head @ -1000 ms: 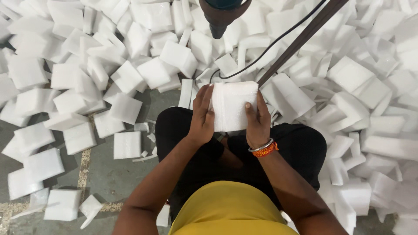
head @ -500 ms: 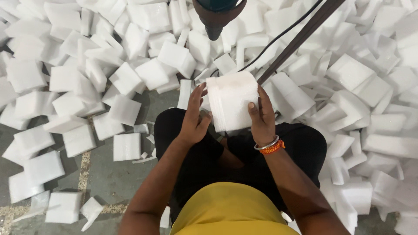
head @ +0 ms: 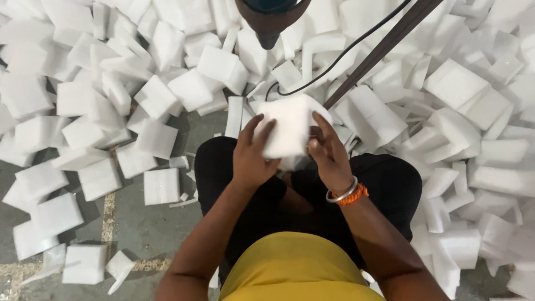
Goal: The person sits on the floor surrounded by white foam pieces and repeatedly picks up two pieces, aligns them, and presses them together under a stationary heat gun to bond them. The person then places the joined pieces aside and repeats the process with new pieces.
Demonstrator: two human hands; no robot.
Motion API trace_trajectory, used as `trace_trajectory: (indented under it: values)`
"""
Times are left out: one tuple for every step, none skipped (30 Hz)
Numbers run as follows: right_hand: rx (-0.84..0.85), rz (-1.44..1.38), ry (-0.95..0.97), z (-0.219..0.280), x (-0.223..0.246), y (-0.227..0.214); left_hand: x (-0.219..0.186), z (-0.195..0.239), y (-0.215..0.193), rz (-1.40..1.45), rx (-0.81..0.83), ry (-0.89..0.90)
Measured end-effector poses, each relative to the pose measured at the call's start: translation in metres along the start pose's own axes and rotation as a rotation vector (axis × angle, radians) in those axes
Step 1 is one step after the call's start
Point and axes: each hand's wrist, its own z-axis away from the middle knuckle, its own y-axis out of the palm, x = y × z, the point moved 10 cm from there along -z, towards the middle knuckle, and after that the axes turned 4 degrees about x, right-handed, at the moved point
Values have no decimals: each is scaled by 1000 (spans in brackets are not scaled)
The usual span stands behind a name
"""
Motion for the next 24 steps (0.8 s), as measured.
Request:
trace_trajectory:
  values:
    - [-54, 154, -9, 0, 6, -9, 24, -1, 5, 183, 16, -167]
    - [-105, 307, -11, 2, 11, -17, 47, 4, 15, 365, 35, -340]
    - [-182, 419, -94, 6, 24, -27, 67, 13, 26, 548, 55, -514]
    - [-252, 529, -185, 6, 38, -37, 71, 12, 29, 650, 46, -494]
    - [-320, 639, -278, 6, 51, -42, 74, 11, 32, 753, 36, -474]
    - [-238, 524, -240, -4, 42, -38, 74, 9, 35, 853, 30, -450]
    - [-157, 409, -201, -14, 32, -33, 76, 10, 39, 849, 42, -471]
    - [-81, 296, -158, -19, 24, -27, 77, 11, 43, 844, 60, -490]
    - [-74, 214, -112, -21, 15, -25, 77, 12, 47, 840, 78, -510]
    - [-68, 132, -69, -24, 7, -21, 76, 9, 46, 798, 76, -505]
    - [-61, 51, -26, -26, 0, -17, 75, 6, 44, 757, 75, -500]
    - [-102, 119, -9, -28, -1, -20, 74, 4, 40, 715, 69, -497]
    - [-143, 187, 7, -30, -1, -22, 68, -3, 30, 777, 24, -403]
    - [-179, 255, 23, -33, 1, -23, 63, -9, 18, 835, -25, -308]
    - [-183, 287, 14, -37, 4, -21, 58, -15, 7, 892, -74, -213]
    - [-187, 320, 8, -40, 9, -19, 58, -18, 2, 888, -78, -203]
    - [-190, 352, 2, -44, 13, -17, 59, -22, -1, 885, -82, -194]
    - [-190, 362, -4, -49, 18, -14, 60, -28, -5, 881, -89, -181]
    - [-189, 373, -9, -54, 23, -10, 63, -33, -8, 873, -102, -192]
    - [-190, 384, -16, -59, 28, -6, 65, -40, -10, 865, -114, -202]
    - [-205, 356, -35, -65, 33, -3, 68, -46, -12, 857, -126, -211]
    - [-222, 328, -55, -71, 39, -1, 69, -53, -14, 928, -138, -206]
    - [-239, 301, -74, -78, 44, 0, 70, -61, -16, 999, -149, -202]
    - [-245, 229, -83, -84, 46, 2, 71, -68, -17, 1071, -156, -198]
